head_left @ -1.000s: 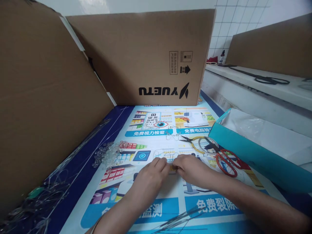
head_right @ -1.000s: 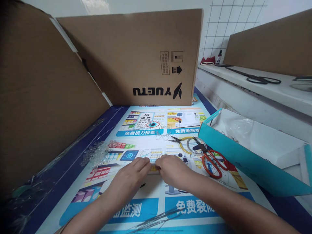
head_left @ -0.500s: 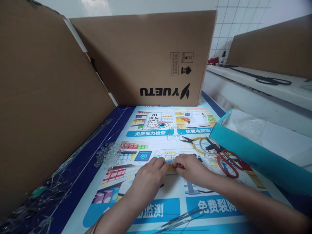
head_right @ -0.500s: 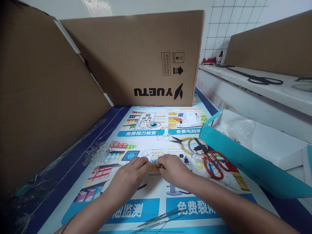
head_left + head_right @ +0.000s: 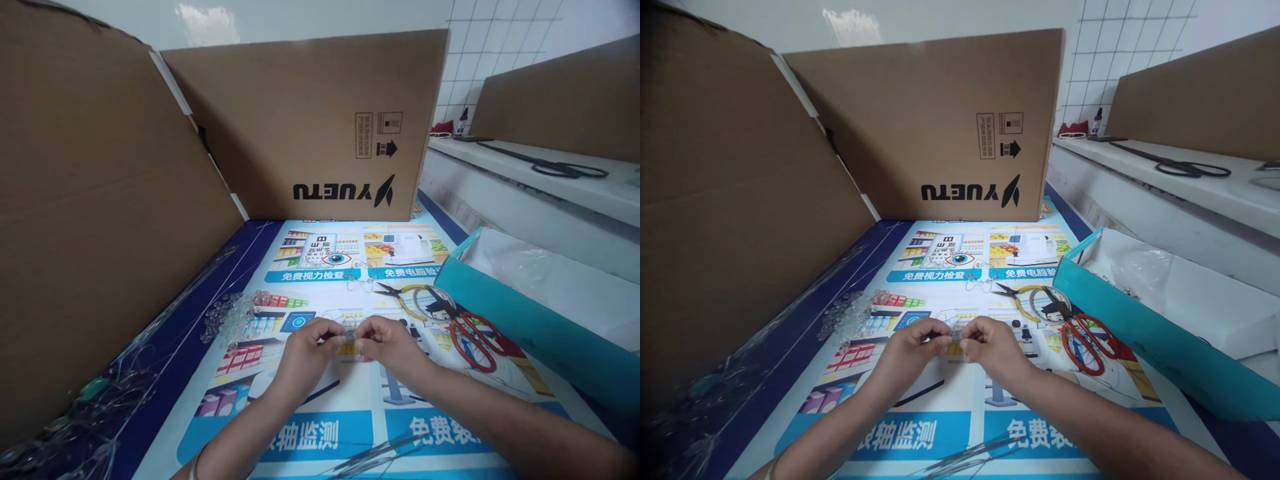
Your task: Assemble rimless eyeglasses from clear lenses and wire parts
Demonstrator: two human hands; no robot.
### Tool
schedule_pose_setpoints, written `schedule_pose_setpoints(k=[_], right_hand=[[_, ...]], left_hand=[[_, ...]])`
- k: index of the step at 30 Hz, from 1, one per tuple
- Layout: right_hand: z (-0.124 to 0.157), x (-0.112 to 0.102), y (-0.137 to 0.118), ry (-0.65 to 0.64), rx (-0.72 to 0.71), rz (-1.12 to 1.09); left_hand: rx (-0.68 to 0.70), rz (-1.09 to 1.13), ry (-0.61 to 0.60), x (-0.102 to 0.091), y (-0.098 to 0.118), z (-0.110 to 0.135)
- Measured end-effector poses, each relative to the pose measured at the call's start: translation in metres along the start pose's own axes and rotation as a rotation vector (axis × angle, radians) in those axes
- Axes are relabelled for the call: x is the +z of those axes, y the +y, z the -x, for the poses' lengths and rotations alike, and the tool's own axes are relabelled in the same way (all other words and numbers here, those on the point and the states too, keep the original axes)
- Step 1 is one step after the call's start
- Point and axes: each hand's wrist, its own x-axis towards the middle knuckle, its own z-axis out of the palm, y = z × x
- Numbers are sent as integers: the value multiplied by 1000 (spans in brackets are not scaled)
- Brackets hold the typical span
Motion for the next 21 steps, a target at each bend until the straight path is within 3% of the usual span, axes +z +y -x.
schedule_pose_setpoints(k=[3,7,21], right_hand=[[2,3,-3,39,1,-61],[3,4,-3,67,-15,-125],[5,12,4,82,-23,-292]], left_hand=[[-156,246,-33,4,0,0],[-209,494,-65,10,-1,3],[-270,782,-35,21,-1,8]])
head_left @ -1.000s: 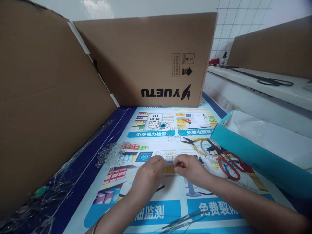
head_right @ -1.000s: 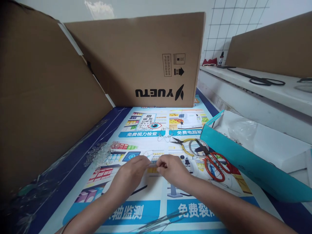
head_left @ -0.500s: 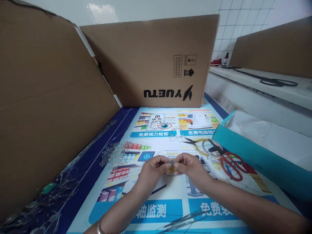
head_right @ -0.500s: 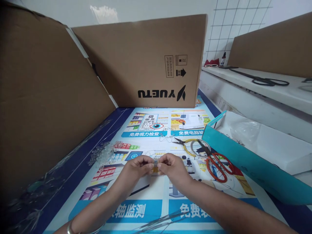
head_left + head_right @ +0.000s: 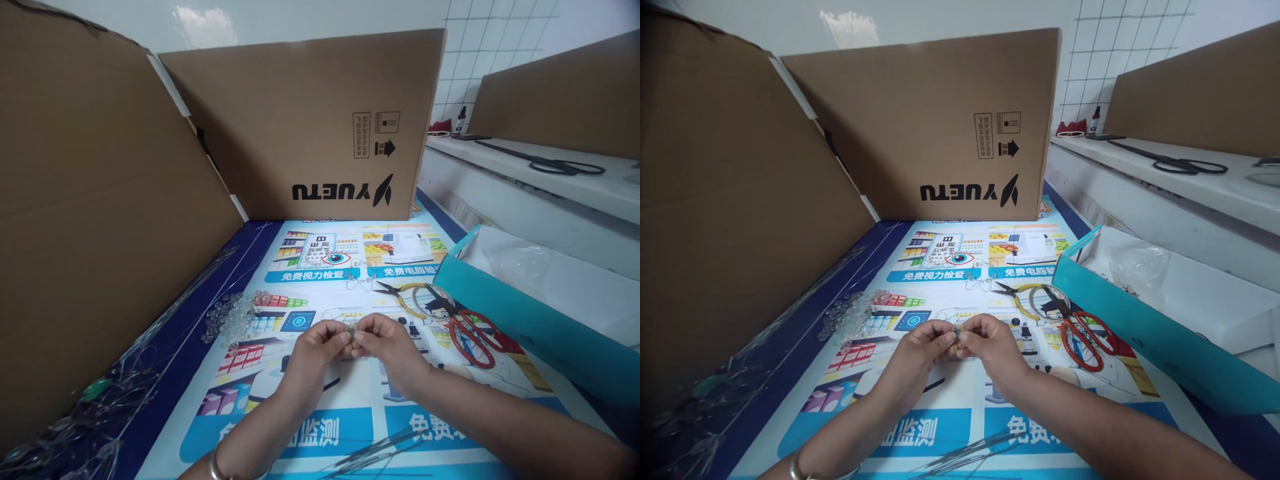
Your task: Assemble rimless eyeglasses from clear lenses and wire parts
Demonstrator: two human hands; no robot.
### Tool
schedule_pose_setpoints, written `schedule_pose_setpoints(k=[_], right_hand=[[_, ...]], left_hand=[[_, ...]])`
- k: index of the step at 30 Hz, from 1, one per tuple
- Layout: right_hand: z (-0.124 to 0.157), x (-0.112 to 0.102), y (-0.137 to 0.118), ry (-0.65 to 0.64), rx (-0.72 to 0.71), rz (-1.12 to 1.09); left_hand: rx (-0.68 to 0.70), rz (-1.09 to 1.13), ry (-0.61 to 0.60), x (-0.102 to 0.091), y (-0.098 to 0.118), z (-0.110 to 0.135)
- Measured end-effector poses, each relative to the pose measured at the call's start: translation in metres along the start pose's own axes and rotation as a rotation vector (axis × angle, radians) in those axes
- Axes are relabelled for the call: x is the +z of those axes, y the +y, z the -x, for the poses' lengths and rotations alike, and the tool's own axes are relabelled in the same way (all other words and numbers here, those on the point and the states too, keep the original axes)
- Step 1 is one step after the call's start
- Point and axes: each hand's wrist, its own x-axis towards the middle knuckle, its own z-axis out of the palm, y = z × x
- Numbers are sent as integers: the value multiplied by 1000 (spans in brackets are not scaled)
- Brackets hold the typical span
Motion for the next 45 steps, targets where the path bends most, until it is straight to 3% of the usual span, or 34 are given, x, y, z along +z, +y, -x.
schedule_pose_setpoints(k=[45], right_hand=[[-2,3,-1,32,-49,-18]], left_hand=[[27,68,-5,5,-7,1]])
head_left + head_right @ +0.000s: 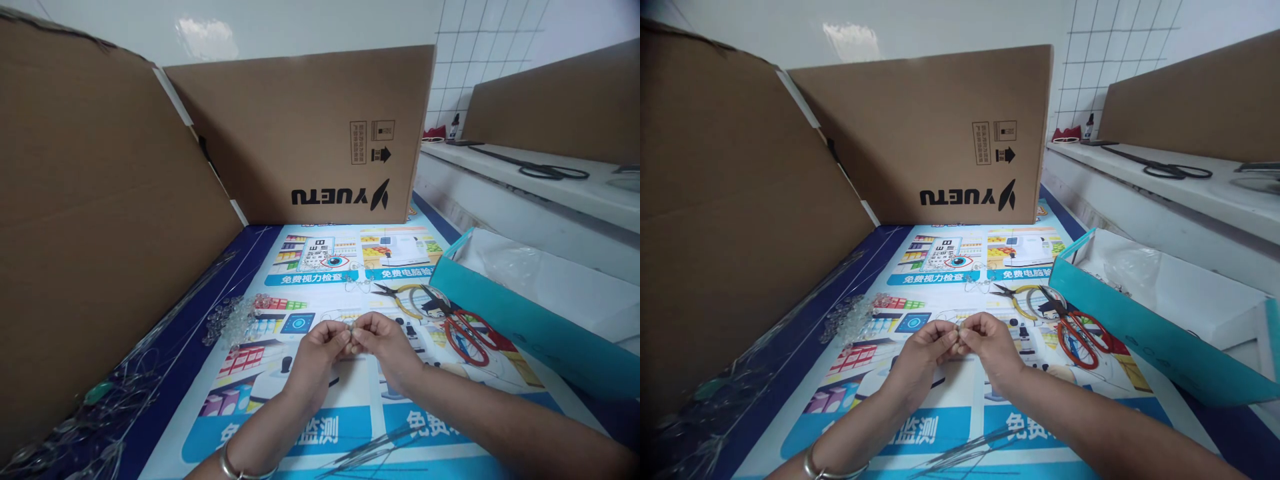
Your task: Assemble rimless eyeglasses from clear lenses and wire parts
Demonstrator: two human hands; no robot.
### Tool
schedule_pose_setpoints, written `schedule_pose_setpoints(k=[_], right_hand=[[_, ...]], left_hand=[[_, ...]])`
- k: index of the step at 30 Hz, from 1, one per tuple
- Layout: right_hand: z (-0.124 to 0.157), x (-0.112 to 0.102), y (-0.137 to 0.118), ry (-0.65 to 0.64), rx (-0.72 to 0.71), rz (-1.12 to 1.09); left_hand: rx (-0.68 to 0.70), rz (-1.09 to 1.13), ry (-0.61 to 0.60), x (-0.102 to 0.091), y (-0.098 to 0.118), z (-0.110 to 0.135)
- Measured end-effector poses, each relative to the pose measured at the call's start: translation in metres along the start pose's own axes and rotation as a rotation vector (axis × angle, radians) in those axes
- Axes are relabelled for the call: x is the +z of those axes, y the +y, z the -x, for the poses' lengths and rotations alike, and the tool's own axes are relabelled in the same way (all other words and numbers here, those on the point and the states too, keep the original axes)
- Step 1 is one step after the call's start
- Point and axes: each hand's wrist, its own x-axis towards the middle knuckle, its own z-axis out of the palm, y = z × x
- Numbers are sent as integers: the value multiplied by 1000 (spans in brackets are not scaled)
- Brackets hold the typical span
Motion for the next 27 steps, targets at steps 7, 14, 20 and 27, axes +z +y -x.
schedule_pose_setpoints(k=[7,14,20,27], right_hand=[[0,1,0,-4,-8,4],[-1,0,1,-6,-2,0],[-1,0,0,2,-3,1],[-3,-1,5,3,-18,14]], left_hand=[[-6,30,-17,2,2,0],[5,-2,-32,0,-1,-1],[23,-30,-17,1,-1,0],[41,-31,2,2,-2,-1]])
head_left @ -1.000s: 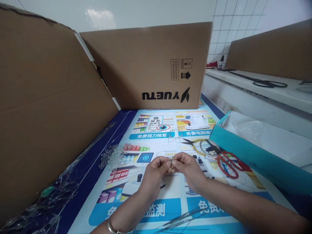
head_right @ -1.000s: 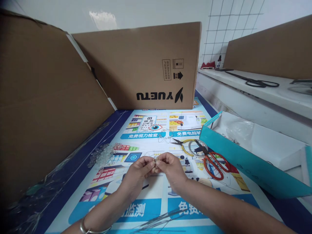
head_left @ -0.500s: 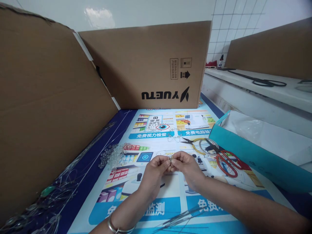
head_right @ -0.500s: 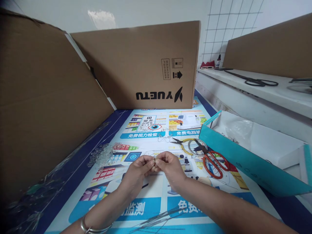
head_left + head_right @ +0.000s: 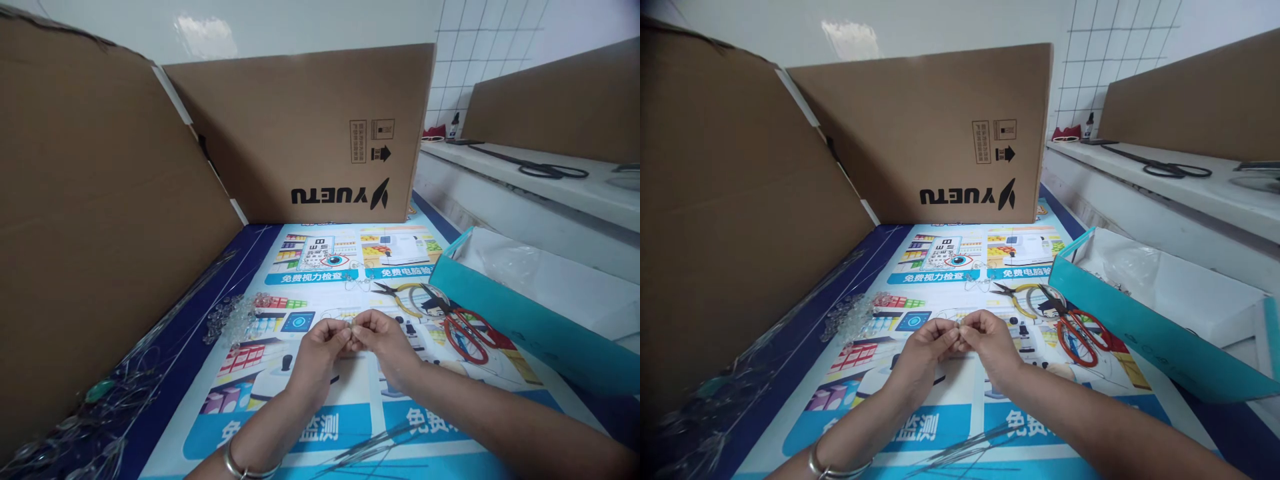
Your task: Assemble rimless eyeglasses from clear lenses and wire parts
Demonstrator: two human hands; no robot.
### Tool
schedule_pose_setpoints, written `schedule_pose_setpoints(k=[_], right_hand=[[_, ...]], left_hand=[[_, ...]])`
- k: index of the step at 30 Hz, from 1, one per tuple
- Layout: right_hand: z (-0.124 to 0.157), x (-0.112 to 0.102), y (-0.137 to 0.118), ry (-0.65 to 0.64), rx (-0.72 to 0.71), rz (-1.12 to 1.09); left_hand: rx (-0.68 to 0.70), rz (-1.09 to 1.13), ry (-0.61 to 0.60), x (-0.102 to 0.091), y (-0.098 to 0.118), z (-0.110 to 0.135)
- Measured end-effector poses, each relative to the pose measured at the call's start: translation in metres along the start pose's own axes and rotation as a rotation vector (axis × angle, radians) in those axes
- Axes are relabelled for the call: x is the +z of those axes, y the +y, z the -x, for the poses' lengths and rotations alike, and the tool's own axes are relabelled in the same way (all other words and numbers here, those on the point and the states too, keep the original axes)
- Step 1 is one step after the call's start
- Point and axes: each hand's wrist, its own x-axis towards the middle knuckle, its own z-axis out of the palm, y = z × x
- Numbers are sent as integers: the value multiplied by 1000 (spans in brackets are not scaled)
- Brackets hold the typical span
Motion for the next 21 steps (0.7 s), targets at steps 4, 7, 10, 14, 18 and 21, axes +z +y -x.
schedule_pose_setpoints(k=[4,7,10,14,18,21], right_hand=[[1,0,0,3,3,6],[1,1,-1,6,3,16],[0,1,0,5,-2,17],[-1,0,1,1,6,17],[0,-1,-1,-7,30,41],[1,-2,-4,-29,52,48]], left_hand=[[-5,12,1,0,-2,0],[-11,22,-1,-1,-3,-1],[-5,19,1,-1,-4,-1],[-3,3,-10,-2,-4,-1],[-22,-24,-49,-5,-2,0],[-42,-41,-58,-8,0,-1]])
